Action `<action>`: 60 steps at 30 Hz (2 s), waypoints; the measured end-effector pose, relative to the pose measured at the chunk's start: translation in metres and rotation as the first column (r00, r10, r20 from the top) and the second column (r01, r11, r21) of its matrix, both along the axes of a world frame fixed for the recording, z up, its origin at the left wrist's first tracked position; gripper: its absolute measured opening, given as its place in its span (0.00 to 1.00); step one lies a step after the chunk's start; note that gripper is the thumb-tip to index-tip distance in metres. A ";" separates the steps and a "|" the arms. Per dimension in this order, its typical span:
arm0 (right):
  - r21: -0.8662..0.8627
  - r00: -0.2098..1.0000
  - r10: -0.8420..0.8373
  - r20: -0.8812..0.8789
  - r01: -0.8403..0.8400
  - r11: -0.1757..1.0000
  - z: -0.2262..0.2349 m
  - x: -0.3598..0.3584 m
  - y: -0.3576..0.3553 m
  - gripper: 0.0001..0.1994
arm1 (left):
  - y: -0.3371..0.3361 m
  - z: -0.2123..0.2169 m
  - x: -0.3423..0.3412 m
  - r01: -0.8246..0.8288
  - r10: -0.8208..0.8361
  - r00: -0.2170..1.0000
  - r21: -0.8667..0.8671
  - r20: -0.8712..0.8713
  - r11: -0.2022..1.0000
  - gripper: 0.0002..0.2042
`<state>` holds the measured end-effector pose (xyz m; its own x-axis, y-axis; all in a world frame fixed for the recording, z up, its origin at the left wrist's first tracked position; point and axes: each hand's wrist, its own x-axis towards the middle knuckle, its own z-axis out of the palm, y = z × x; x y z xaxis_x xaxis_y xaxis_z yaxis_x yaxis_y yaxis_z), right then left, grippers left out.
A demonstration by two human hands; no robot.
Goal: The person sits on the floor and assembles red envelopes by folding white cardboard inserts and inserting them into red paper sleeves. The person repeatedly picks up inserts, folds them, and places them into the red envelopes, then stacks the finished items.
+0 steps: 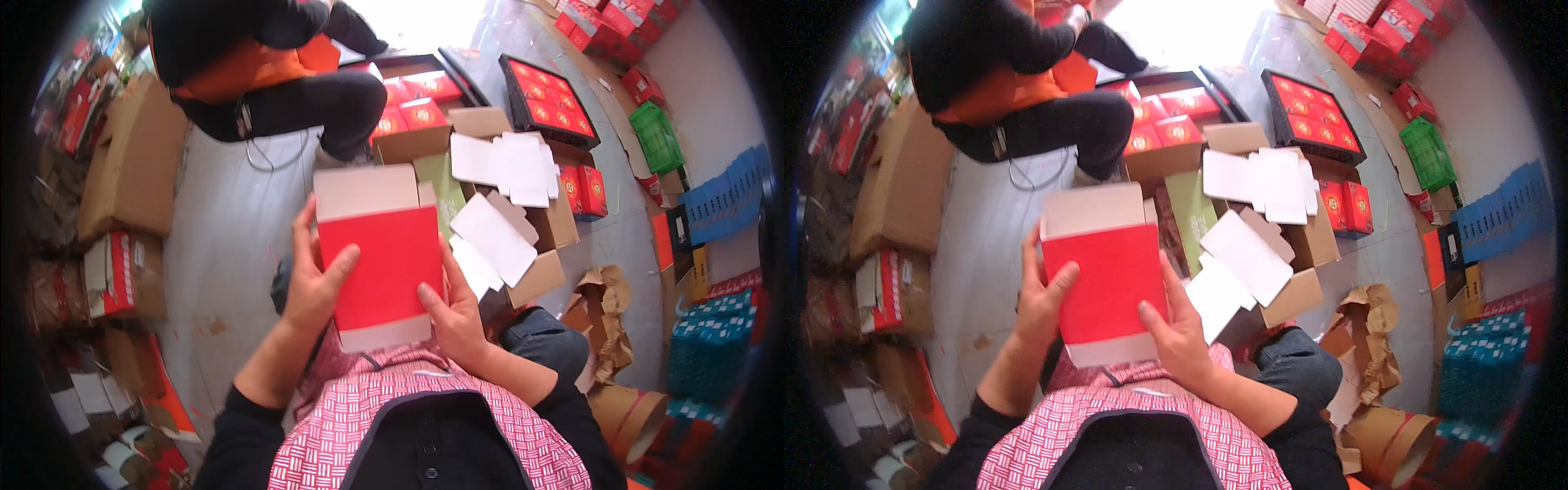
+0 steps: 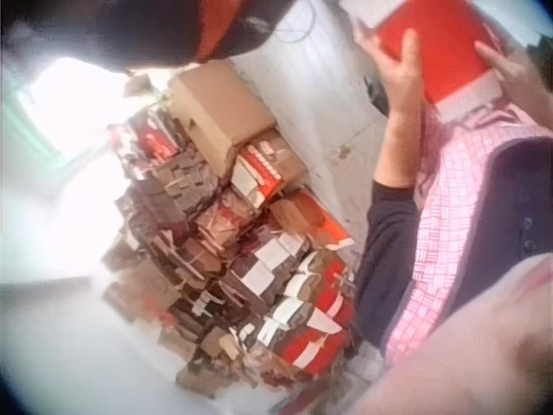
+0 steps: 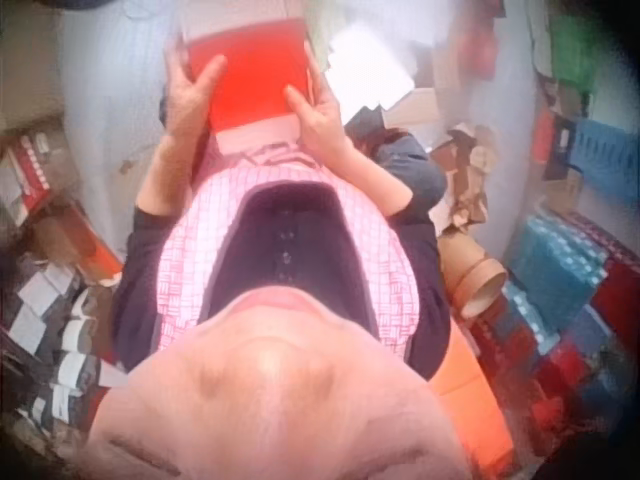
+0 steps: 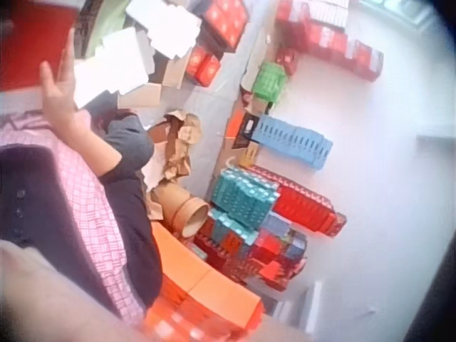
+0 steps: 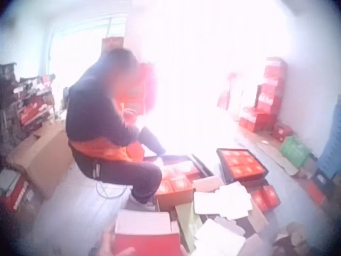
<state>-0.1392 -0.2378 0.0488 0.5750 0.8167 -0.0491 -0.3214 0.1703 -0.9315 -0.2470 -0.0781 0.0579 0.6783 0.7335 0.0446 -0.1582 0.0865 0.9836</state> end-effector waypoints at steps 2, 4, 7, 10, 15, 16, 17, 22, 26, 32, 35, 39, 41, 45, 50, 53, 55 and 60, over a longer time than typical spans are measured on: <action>-0.001 0.994 0.012 -0.107 -0.012 1.000 -0.005 0.014 -0.006 0.27 | 0.002 -0.006 0.006 0.049 -0.043 0.998 -0.101 0.056 0.994 0.33; -0.024 0.992 0.025 -0.125 -0.029 0.999 -0.007 0.039 -0.010 0.24 | 0.004 -0.013 0.009 0.141 -0.121 0.985 -0.167 0.122 0.976 0.31; -0.075 0.999 -0.039 -0.033 0.036 0.997 -0.002 0.068 -0.016 0.23 | -0.009 -0.006 0.026 0.299 -0.284 0.953 -0.164 0.108 0.940 0.29; -0.090 0.998 -0.056 0.009 0.057 0.994 0.001 0.090 -0.026 0.22 | -0.016 -0.011 0.044 0.308 -0.284 0.950 -0.256 0.127 0.916 0.20; -0.150 0.995 -0.013 -0.095 -0.001 0.989 0.001 0.098 -0.046 0.18 | -0.019 -0.021 0.057 0.304 -0.271 0.952 -0.496 0.139 0.813 0.13; -0.154 0.993 -0.020 -0.116 0.002 0.988 -0.002 0.098 -0.050 0.18 | -0.021 -0.022 0.058 0.313 -0.276 0.949 -0.513 0.150 0.799 0.13; -0.157 0.990 -0.027 -0.137 0.005 0.988 -0.004 0.097 -0.053 0.17 | -0.024 -0.023 0.060 0.324 -0.281 0.946 -0.529 0.163 0.785 0.12; 0.014 0.953 -0.281 -0.109 0.285 0.959 -0.017 0.088 -0.068 0.15 | -0.042 -0.029 0.076 0.371 -0.274 0.928 -0.567 0.252 0.736 0.13; -0.046 0.900 -0.424 -0.102 0.422 0.906 -0.016 0.087 -0.109 0.15 | -0.071 -0.023 0.100 0.388 -0.356 0.920 -0.506 0.162 0.771 0.13; 0.099 0.714 -0.700 -0.009 0.697 0.710 -0.033 0.071 -0.171 0.12 | -0.137 -0.032 0.121 0.511 -0.404 0.859 -0.517 0.313 0.687 0.10; 0.120 0.744 -0.649 -0.159 0.667 0.735 -0.021 0.071 -0.187 0.11 | -0.153 -0.049 0.131 0.527 -0.388 0.847 -0.479 0.363 0.702 0.08; 0.077 0.802 -0.581 -0.141 0.594 0.801 -0.026 0.080 -0.203 0.07 | -0.151 -0.041 0.143 0.612 -0.553 0.781 -0.533 0.291 0.584 0.07; 0.038 0.833 -0.550 -0.053 0.552 0.833 -0.023 0.084 -0.205 0.06 | -0.147 -0.047 0.142 0.625 -0.575 0.771 -0.503 0.275 0.597 0.07; -0.209 0.966 -0.259 0.016 0.257 0.944 0.015 0.102 -0.203 0.06 | -0.149 -0.043 0.136 0.710 -0.666 0.703 -0.296 0.249 0.639 0.07; -0.526 0.979 0.115 0.171 -0.008 0.851 0.043 0.125 -0.184 0.16 | -0.156 -0.034 0.133 0.758 -0.727 0.651 -0.150 0.218 0.635 0.07; -0.502 0.980 0.193 0.050 -0.143 0.853 0.043 0.133 -0.179 0.22 | -0.153 -0.038 0.136 0.777 -0.742 0.630 -0.185 0.229 0.602 0.09; -0.532 0.981 0.189 0.046 -0.136 0.836 0.041 0.136 -0.179 0.23 | -0.154 -0.036 0.134 0.774 -0.733 0.633 -0.205 0.251 0.599 0.12; -0.460 0.994 0.100 0.043 -0.069 0.885 0.040 0.136 -0.184 0.23 | -0.158 -0.022 0.134 0.796 -0.754 0.604 -0.226 0.258 0.561 0.21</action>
<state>-0.0029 -0.4215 0.0889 0.5193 0.7580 -0.3946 -0.2530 -0.3047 -0.9182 -0.1133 -0.2361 0.0360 0.9951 -0.0845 0.0515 -0.0019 0.5040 0.8637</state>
